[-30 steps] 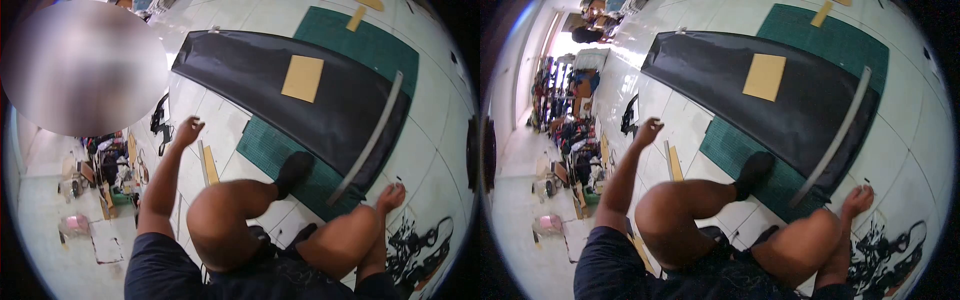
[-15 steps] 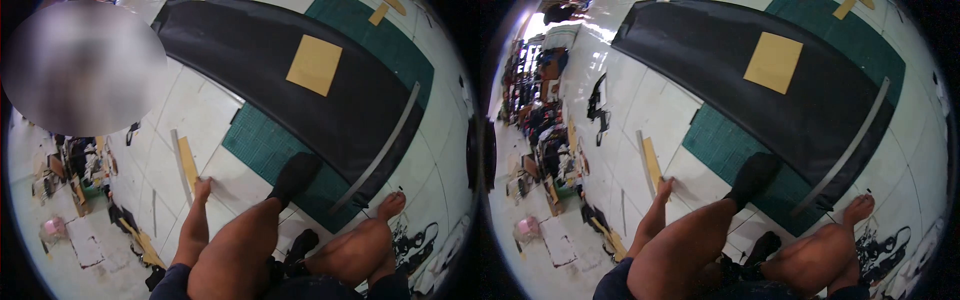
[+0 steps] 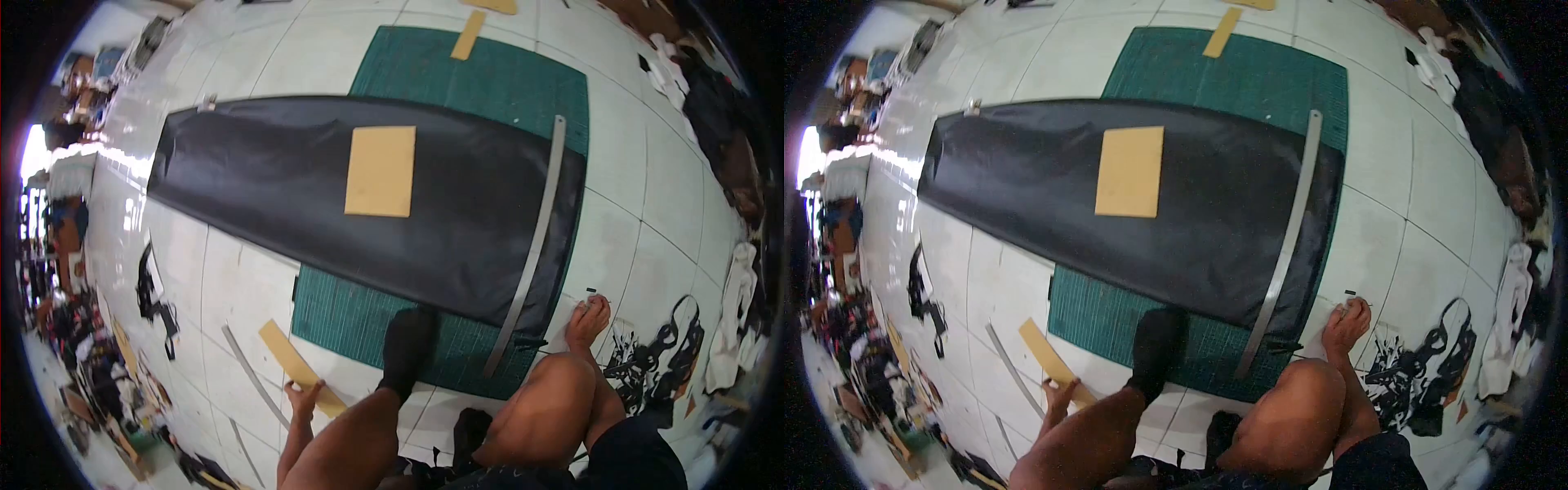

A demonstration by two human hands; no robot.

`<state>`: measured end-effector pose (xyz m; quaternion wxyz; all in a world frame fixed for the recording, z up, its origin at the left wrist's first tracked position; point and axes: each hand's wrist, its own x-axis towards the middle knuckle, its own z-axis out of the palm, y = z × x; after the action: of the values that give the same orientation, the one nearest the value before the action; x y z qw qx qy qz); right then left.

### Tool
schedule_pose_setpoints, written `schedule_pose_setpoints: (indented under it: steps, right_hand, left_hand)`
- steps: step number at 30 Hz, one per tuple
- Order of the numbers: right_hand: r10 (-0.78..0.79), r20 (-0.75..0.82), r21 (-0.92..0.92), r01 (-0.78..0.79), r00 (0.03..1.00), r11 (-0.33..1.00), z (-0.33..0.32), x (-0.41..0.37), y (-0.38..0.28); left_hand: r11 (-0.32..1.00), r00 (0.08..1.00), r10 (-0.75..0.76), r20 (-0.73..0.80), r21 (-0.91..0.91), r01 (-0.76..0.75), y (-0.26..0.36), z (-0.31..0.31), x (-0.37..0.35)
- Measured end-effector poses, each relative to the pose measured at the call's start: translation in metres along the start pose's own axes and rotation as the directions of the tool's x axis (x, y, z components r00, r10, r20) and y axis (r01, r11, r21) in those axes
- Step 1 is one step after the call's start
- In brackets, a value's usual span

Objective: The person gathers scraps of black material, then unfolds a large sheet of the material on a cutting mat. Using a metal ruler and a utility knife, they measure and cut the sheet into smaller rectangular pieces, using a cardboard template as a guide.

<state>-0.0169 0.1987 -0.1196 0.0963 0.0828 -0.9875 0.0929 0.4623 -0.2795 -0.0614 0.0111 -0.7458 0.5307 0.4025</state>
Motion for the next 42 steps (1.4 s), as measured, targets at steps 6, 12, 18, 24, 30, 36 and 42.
schedule_pose_setpoints:
  steps: [6,12,18,24,30,36,42]
  right_hand:
    - [0.003,0.007,0.069,-0.004,1.000,0.998,-0.003,-0.001,0.002]
    - [0.055,0.018,0.144,-0.057,0.998,0.988,-0.016,0.006,-0.003]
    - [0.074,0.009,0.193,-0.075,0.997,0.978,-0.019,0.008,-0.001]
    - [0.082,-0.034,0.207,-0.074,0.996,0.975,-0.019,0.008,-0.002]
    - [0.094,-0.041,0.245,-0.081,0.995,0.966,-0.019,0.008,0.001]
    - [0.084,-0.028,0.236,-0.075,0.996,0.969,-0.022,0.006,0.001]
    - [0.101,0.020,0.297,-0.102,0.995,0.949,-0.027,0.008,0.001]
  left_hand:
    - [0.992,0.987,0.126,0.096,-0.004,-0.127,0.000,-0.021,0.020]
    - [0.711,0.700,0.693,0.169,0.001,-0.704,0.220,-0.005,-0.038]
    - [0.530,0.418,0.794,0.442,-0.167,-0.831,0.513,0.099,-0.097]
    - [0.096,0.107,0.991,0.075,0.128,-0.987,0.687,0.176,-0.074]
    - [-0.375,0.084,0.485,0.870,0.294,-0.879,0.525,0.209,-0.136]
    - [-0.317,0.192,0.028,0.981,0.191,-0.929,0.396,0.167,-0.151]
    - [0.094,0.240,0.289,0.927,0.222,-0.971,0.366,0.221,-0.131]
